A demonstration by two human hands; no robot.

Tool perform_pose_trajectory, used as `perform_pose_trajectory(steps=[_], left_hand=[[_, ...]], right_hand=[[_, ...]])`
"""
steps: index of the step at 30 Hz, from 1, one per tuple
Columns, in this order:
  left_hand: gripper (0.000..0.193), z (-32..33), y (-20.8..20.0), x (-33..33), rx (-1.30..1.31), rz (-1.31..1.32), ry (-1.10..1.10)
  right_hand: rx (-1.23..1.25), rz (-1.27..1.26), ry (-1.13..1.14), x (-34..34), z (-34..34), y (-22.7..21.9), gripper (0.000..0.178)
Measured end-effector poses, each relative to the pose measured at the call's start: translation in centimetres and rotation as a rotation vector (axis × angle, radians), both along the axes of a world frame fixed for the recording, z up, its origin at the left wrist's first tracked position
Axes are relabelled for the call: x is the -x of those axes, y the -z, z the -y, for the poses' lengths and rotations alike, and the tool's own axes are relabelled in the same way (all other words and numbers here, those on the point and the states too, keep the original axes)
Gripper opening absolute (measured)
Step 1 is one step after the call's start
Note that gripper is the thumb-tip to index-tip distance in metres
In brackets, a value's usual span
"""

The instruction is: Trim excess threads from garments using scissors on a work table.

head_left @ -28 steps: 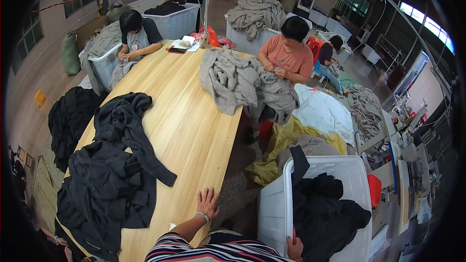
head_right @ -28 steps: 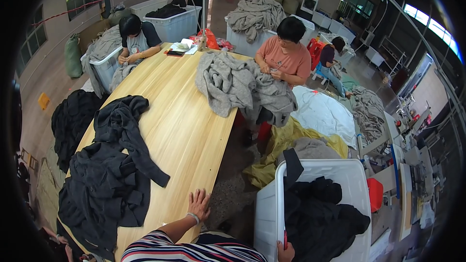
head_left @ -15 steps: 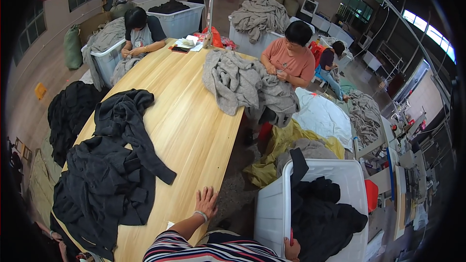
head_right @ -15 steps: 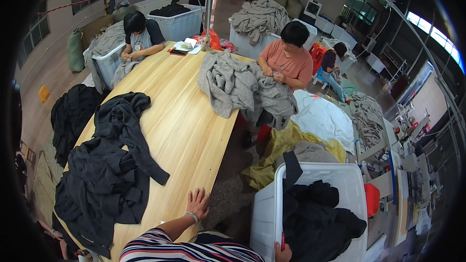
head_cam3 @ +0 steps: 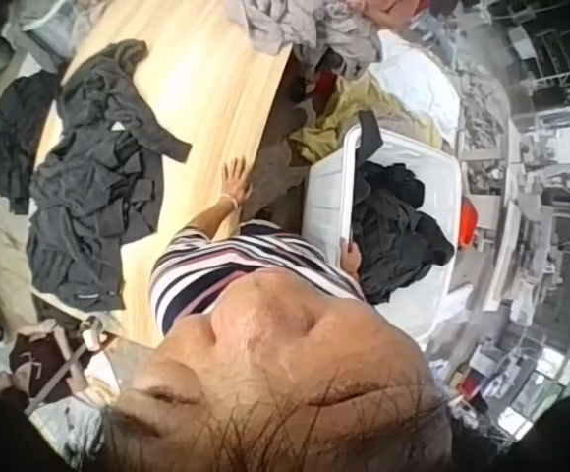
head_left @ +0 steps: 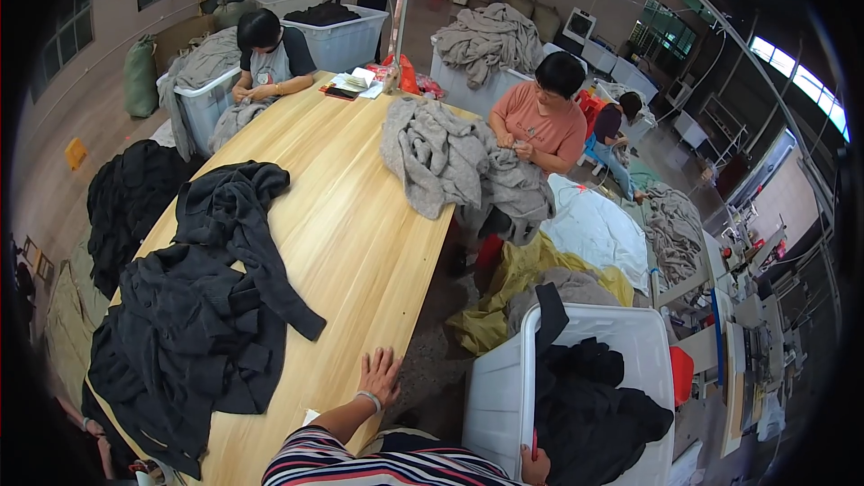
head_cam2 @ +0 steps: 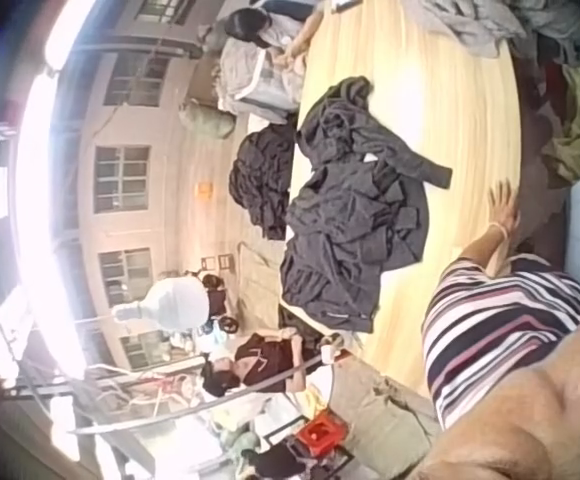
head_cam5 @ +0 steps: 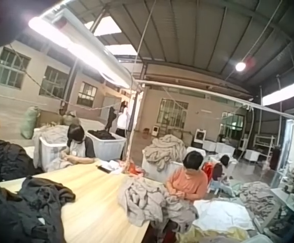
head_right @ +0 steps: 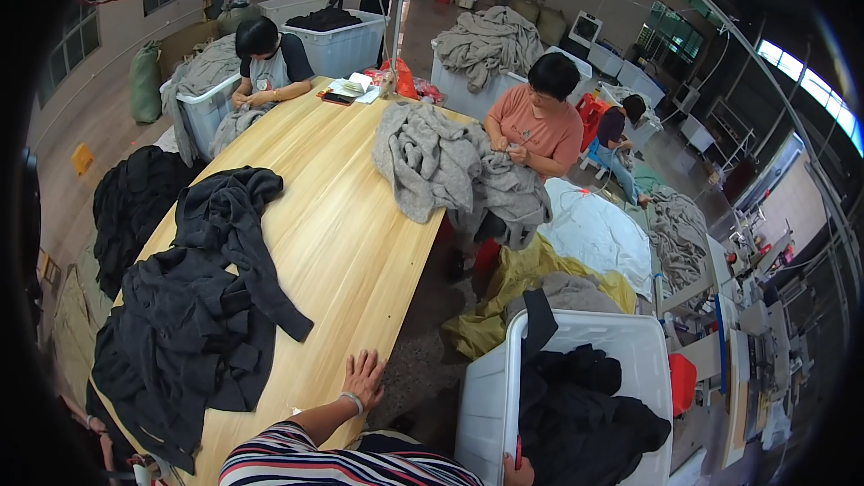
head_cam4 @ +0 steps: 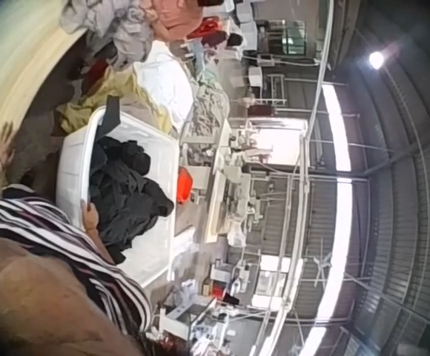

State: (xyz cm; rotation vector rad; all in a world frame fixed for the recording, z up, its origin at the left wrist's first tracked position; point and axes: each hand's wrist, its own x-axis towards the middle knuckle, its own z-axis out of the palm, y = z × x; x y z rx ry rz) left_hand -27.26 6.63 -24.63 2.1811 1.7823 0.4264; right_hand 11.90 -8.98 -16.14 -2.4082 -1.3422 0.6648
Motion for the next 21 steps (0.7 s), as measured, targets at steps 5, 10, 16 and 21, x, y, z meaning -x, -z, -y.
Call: perform_pose_trajectory(steps=[5, 10, 16, 21], left_hand=[[0.073, -0.1, -0.1, -0.1, 0.006, -0.023, 0.006], [0.074, -0.1, -0.1, -0.1, 0.002, -0.022, 0.005], [0.073, -0.2, -0.1, 0.0, 0.009, -0.033, 0.004], [0.073, -0.2, 0.0, -0.1, 0.003, -0.027, 0.000]], right_hand=[[-0.006, -0.024, -0.002, -0.6, 0.1, 0.7, 0.050], [-0.044, 0.003, -0.005, -0.6, 0.3, 1.2, 0.049], [-0.012, 0.004, -0.013, -0.3, 0.0, 0.6, 0.046], [-0.018, 0.008, -0.017, -0.6, 0.1, 1.3, 0.044]])
